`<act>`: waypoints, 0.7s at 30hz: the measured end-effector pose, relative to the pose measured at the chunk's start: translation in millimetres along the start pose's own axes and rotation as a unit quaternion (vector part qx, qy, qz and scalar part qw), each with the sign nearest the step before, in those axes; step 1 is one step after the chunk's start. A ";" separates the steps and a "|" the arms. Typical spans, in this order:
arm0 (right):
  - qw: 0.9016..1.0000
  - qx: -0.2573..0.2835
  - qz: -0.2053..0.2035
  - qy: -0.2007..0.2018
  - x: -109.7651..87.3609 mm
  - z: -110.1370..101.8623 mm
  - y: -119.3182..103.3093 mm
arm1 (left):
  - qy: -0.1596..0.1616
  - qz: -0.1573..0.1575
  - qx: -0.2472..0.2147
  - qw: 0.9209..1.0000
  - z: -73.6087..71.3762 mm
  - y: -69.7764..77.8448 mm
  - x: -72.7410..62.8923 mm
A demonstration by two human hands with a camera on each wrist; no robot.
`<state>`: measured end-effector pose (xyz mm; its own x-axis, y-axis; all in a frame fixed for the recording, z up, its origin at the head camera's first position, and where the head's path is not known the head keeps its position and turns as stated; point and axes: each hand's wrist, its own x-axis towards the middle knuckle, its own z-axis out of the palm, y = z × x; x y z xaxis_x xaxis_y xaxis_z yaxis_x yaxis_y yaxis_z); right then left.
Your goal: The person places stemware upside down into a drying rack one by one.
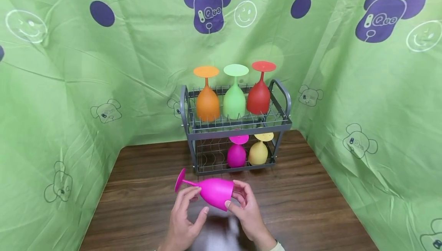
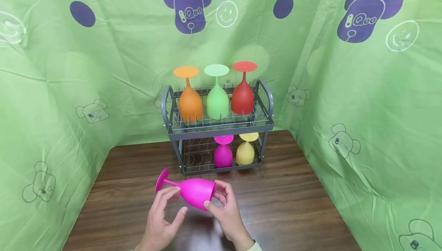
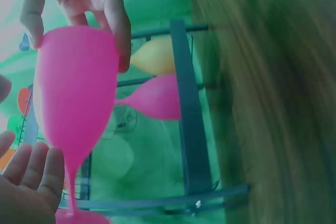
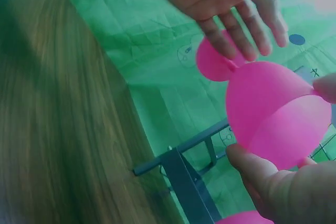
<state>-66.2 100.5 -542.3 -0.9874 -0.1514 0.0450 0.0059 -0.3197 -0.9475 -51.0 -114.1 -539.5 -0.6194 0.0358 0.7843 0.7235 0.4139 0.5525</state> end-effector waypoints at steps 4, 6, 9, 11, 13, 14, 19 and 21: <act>0.996 0.079 0.029 0.003 -2.1 0.0 -1.7 | 0.014 -0.116 -0.106 0.987 2.3 7.0 -5.3; 0.992 0.120 0.035 -0.009 -3.0 -0.2 -2.2 | 0.024 -0.196 -0.175 0.965 3.1 10.9 -6.0; 0.982 0.180 0.046 -0.027 -4.4 0.1 -1.5 | 0.040 -0.287 -0.251 0.924 5.1 14.9 -5.0; 0.975 0.212 0.056 -0.039 -6.0 0.8 0.1 | 0.043 -0.311 -0.276 0.908 6.3 15.4 -4.0; 0.967 0.241 0.065 -0.048 -7.5 2.0 2.1 | 0.039 -0.315 -0.289 0.903 7.5 15.0 -3.2; 0.964 0.252 0.068 -0.056 -8.4 2.5 3.0 | 0.038 -0.313 -0.294 0.902 8.1 14.7 -2.6; 0.938 0.316 0.081 -0.114 -11.7 3.5 8.1 | 0.028 -0.300 -0.322 0.897 10.8 12.4 -0.2; 0.929 0.336 0.087 -0.129 -13.3 4.5 10.5 | 0.024 -0.296 -0.336 0.894 11.6 12.2 0.9</act>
<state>-52.3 94.9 -551.4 -0.8917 -0.4477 0.0662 0.3454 -0.7676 -0.5398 -46.3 -98.5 -535.3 -0.9523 -0.0541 0.3003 0.3026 -0.2931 0.9069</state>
